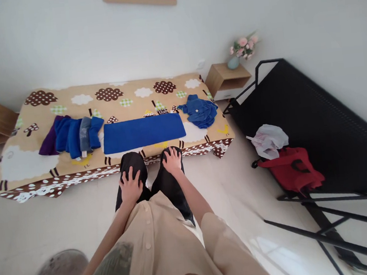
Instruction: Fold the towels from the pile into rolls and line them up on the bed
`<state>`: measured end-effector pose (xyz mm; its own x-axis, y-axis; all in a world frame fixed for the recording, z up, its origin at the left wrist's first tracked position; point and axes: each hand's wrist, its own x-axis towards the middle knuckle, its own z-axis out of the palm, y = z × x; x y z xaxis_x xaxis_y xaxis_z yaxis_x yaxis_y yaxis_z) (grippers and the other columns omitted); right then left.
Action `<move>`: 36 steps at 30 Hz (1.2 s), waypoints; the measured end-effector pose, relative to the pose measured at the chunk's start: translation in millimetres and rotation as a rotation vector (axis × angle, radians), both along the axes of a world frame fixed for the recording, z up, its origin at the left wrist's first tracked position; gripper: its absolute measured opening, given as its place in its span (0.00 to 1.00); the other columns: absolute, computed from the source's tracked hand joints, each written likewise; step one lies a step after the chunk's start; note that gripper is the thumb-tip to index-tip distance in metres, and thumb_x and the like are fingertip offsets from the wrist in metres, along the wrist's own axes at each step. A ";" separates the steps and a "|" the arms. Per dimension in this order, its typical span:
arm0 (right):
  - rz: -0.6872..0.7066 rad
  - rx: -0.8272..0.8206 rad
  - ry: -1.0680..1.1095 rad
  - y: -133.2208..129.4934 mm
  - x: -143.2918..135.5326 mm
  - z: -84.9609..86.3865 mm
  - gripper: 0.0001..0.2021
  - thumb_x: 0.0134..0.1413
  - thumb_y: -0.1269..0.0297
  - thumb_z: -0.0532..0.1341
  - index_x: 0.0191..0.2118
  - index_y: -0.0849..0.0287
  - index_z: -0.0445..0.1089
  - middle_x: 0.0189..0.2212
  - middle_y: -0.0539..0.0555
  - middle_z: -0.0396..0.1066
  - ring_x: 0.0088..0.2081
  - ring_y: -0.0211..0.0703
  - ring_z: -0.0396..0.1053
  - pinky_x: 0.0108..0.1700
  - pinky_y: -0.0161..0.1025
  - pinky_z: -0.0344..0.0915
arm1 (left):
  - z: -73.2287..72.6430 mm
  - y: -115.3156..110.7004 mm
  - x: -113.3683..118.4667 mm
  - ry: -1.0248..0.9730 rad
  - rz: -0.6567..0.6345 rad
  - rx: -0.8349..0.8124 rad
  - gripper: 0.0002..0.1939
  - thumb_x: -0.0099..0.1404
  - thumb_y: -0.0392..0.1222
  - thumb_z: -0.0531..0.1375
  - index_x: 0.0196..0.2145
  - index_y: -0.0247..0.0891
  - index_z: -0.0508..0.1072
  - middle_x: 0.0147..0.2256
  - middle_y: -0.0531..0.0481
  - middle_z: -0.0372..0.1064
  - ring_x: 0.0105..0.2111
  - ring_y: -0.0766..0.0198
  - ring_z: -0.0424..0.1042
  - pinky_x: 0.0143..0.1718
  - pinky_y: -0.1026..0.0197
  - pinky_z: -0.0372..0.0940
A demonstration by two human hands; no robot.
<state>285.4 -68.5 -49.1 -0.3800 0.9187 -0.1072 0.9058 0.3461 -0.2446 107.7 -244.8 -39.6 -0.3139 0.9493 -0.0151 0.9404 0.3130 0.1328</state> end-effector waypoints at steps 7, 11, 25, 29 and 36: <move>-0.035 0.110 -0.086 26.8 -14.8 19.7 0.19 0.69 0.61 0.53 0.56 0.60 0.75 0.59 0.68 0.68 0.62 0.63 0.60 0.62 0.57 0.57 | -4.7 2.0 -11.6 -0.088 -0.046 0.099 0.27 0.73 0.38 0.51 0.66 0.30 0.72 0.74 0.36 0.50 0.74 0.38 0.50 0.74 0.37 0.46; -0.015 0.099 -0.129 54.3 -36.5 11.7 0.18 0.70 0.64 0.51 0.51 0.63 0.77 0.54 0.69 0.71 0.60 0.62 0.63 0.60 0.55 0.57 | -10.5 9.3 -6.8 -0.151 -0.113 0.095 0.23 0.72 0.37 0.52 0.57 0.32 0.79 0.72 0.40 0.56 0.73 0.38 0.51 0.75 0.36 0.44; 0.151 -0.140 -0.161 208.7 -152.7 -59.1 0.20 0.65 0.76 0.52 0.52 0.61 0.78 0.54 0.66 0.76 0.61 0.58 0.67 0.59 0.51 0.64 | -126.3 173.4 16.9 -1.392 0.666 0.229 0.12 0.71 0.42 0.58 0.44 0.34 0.79 0.34 0.42 0.77 0.32 0.59 0.77 0.35 0.58 0.72; 0.234 -0.047 -0.095 266.3 -190.1 -99.8 0.22 0.68 0.78 0.48 0.55 0.66 0.76 0.56 0.66 0.74 0.67 0.60 0.60 0.65 0.57 0.60 | -165.2 233.1 19.5 -1.638 1.016 0.373 0.16 0.71 0.41 0.60 0.54 0.32 0.73 0.40 0.40 0.78 0.33 0.64 0.77 0.35 0.63 0.71; 0.412 -0.128 0.064 364.7 -248.2 -176.5 0.31 0.73 0.77 0.31 0.70 0.73 0.60 0.67 0.66 0.62 0.73 0.56 0.54 0.70 0.67 0.50 | -194.8 294.5 13.1 -1.957 1.453 0.658 0.11 0.76 0.40 0.57 0.53 0.41 0.72 0.57 0.41 0.72 0.48 0.67 0.78 0.52 0.63 0.72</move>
<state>37.3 296.2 -225.6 -0.7216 0.6700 -0.1747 0.6802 0.6388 -0.3596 120.8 49.6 -234.4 -0.4439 0.2864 -0.8491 -0.8937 -0.0732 0.4426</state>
